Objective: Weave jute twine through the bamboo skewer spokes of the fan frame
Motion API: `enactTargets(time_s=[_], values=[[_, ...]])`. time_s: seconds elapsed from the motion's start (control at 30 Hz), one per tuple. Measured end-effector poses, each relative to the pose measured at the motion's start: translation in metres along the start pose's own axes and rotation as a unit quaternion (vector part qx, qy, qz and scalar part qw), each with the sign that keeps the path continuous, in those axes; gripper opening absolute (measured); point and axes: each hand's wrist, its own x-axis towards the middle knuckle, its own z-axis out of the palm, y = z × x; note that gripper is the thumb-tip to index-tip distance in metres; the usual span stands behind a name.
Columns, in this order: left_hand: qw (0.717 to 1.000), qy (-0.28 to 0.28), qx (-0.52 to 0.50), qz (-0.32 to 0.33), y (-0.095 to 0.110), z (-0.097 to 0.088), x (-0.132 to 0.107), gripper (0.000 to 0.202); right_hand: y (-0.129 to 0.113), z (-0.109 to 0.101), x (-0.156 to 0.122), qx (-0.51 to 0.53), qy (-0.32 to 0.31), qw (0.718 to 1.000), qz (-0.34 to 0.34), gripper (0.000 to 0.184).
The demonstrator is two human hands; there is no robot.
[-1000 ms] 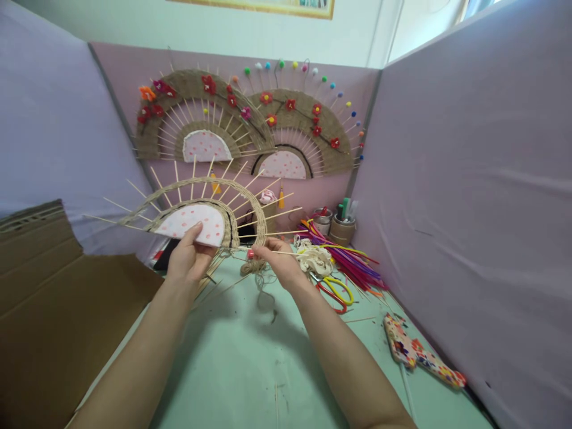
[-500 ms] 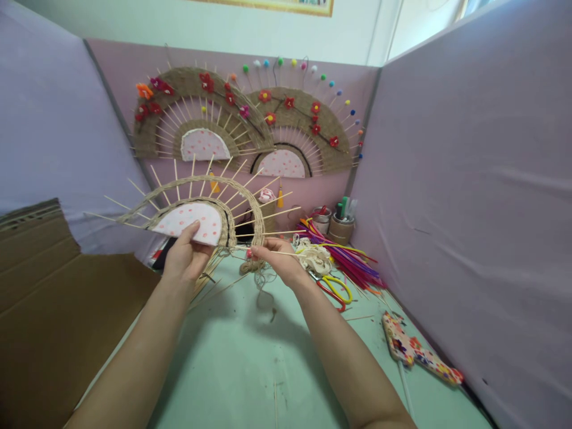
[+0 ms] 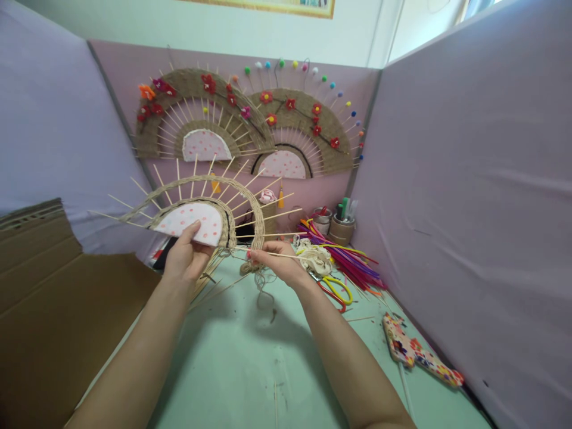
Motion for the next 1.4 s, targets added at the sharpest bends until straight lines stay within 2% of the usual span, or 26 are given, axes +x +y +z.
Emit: enactTargets(time_s=[0.53,0.6,0.73,0.93,1.03,1.13,1.3,1.4], values=[[1.0,-0.003,0.001,0.004,0.001,0.0,0.0,0.033,-0.005,-0.006,-0.003,-0.016,-0.034,0.999,0.006,0.023],[1.0,0.0,0.0,0.001,0.001,0.0,0.001,0.033,-0.005,-0.007,-0.004,-0.009,-0.067,0.998,0.017,0.022],[1.0,-0.01,-0.007,0.007,0.001,-0.002,0.002,0.033,-0.002,-0.012,-0.005,-0.008,-0.173,0.985,0.017,0.027],[1.0,-0.023,-0.005,-0.005,0.002,-0.001,0.001,0.033,0.004,-0.014,-0.003,-0.022,-0.229,0.973,-0.006,0.038],[1.0,-0.019,0.003,-0.022,0.007,0.001,-0.001,0.036,0.003,-0.019,-0.001,-0.027,-0.219,0.974,0.048,0.039],[0.999,-0.01,0.01,-0.035,0.012,0.002,0.0,0.038,0.004,-0.032,-0.001,-0.026,-0.17,0.982,0.082,0.034],[0.999,-0.026,0.03,-0.032,0.015,-0.001,0.004,0.04,0.006,-0.063,-0.003,0.087,-0.158,0.971,0.154,0.027],[0.997,-0.045,0.052,-0.033,0.014,-0.003,0.004,0.038,0.002,-0.078,-0.006,0.114,-0.141,0.97,0.163,0.027]])
